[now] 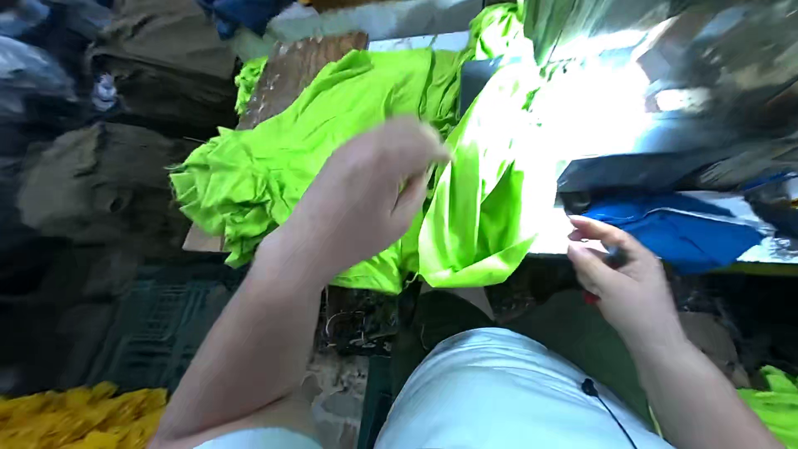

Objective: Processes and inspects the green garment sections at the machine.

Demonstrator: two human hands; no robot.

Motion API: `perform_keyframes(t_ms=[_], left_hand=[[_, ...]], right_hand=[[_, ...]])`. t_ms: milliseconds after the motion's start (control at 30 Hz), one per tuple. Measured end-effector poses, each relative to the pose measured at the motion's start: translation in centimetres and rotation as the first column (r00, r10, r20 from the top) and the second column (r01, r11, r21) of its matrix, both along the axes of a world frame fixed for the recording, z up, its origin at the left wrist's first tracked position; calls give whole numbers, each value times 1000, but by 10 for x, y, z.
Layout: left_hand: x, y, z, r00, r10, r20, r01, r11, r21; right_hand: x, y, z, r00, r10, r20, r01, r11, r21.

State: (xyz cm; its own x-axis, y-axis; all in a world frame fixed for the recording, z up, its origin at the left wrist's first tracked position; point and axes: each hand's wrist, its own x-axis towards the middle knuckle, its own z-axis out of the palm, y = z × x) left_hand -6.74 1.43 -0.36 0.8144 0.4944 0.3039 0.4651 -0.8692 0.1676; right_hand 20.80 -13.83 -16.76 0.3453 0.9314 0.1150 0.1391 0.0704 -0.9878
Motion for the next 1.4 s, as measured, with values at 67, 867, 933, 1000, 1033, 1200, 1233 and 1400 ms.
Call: perform_keyframes(t_ms=[67,867,933,1000,1033,1200,1233,1400], left_hand=[[-25,-28,-12,964,-16,-264,1,998,-55],[71,-118,-105,736,-399,547,608,744,-277],[76,-119,-106,726,-402,558,622,731,-282],[80,-121,-108,731,-396,555,617,730,-293],[80,-121,-110,738,-396,546,612,734,-295],[72,-115,-112,802,-381,460,545,782,-302],[66,-112,-109,841,-364,401,490,826,-277],[24,-85,-11,979,196,-49,-199,977,-72]], right_hand=[[7,-21,-2,998,-63,7,62,993,101],[-3,-83,20,645,-331,689,-151,828,540],[-4,-77,21,645,-351,679,-177,796,580],[-5,-73,22,651,-344,677,-205,778,593],[-5,-71,21,653,-331,681,-223,775,591],[4,-69,12,705,-235,669,-217,827,518],[7,-69,11,724,-213,656,-208,839,502],[37,-57,21,816,-165,554,-141,873,467]])
